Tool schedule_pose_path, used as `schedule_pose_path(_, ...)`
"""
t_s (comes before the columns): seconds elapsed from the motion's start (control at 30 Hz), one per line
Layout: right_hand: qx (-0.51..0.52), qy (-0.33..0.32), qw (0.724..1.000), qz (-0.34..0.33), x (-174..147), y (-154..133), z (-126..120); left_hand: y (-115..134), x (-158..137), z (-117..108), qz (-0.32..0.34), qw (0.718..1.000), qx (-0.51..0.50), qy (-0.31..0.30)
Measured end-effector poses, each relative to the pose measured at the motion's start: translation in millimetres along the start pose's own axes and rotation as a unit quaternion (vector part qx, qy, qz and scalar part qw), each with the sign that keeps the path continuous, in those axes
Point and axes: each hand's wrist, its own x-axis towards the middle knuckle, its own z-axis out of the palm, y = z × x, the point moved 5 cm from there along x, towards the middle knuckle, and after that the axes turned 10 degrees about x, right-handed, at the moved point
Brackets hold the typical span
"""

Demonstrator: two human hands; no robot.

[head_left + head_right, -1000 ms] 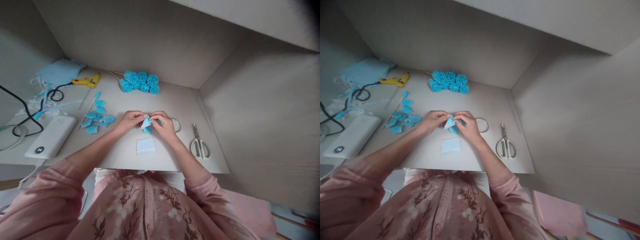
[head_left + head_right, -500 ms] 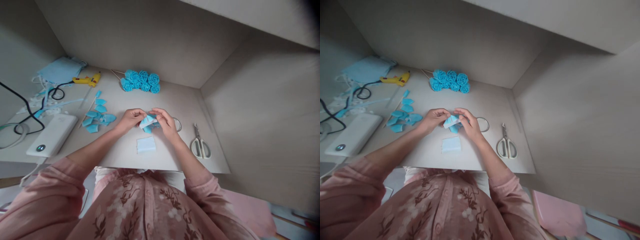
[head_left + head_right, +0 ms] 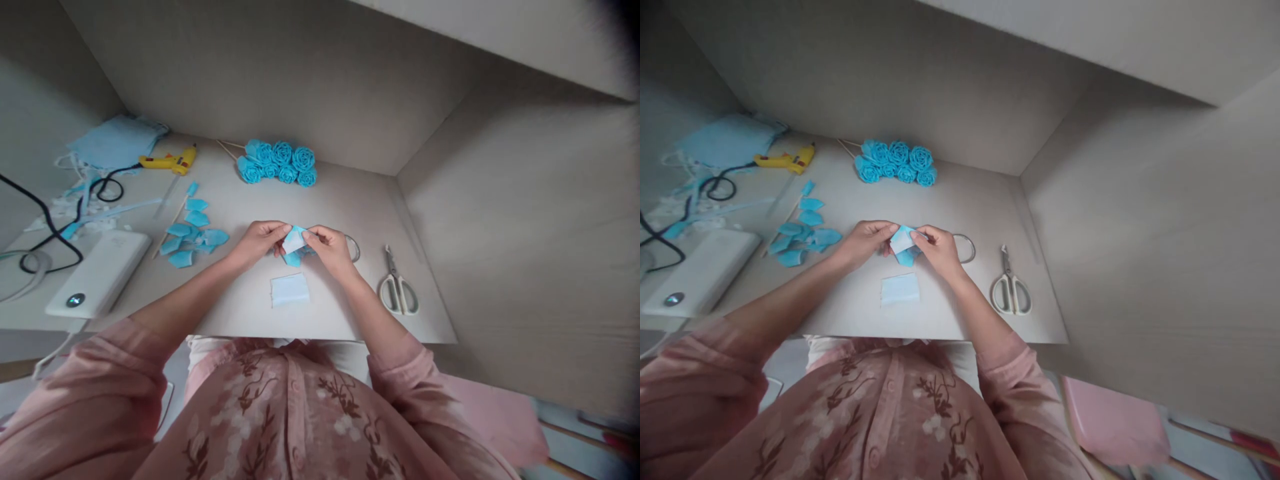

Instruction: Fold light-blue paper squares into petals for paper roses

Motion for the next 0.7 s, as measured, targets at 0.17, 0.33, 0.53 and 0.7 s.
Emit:
schedule_pose_path(0.17,0.010,0.017,1.000,-0.004,1.9,0.4,-4.1,-0.5,-0.1,2.8,-0.011,0.999,-0.024,-0.027)
schedule_pose_path(0.33,0.006,0.009,1.000,-0.001,1.5,0.1,-1.8,-1.6,1.1,0.9,-0.007,1.000,-0.005,-0.017)
schedule_pose_path(0.53,0.013,0.005,1.000,0.004,0.4,-0.7,-0.7,-0.9,2.2,1.3,-0.004,1.000,0.003,-0.012)
schedule_pose_path(0.7,0.013,-0.004,1.000,0.003,-0.2,-1.2,0.8,-0.7,2.7,1.7,0.004,1.000,0.008,-0.003)
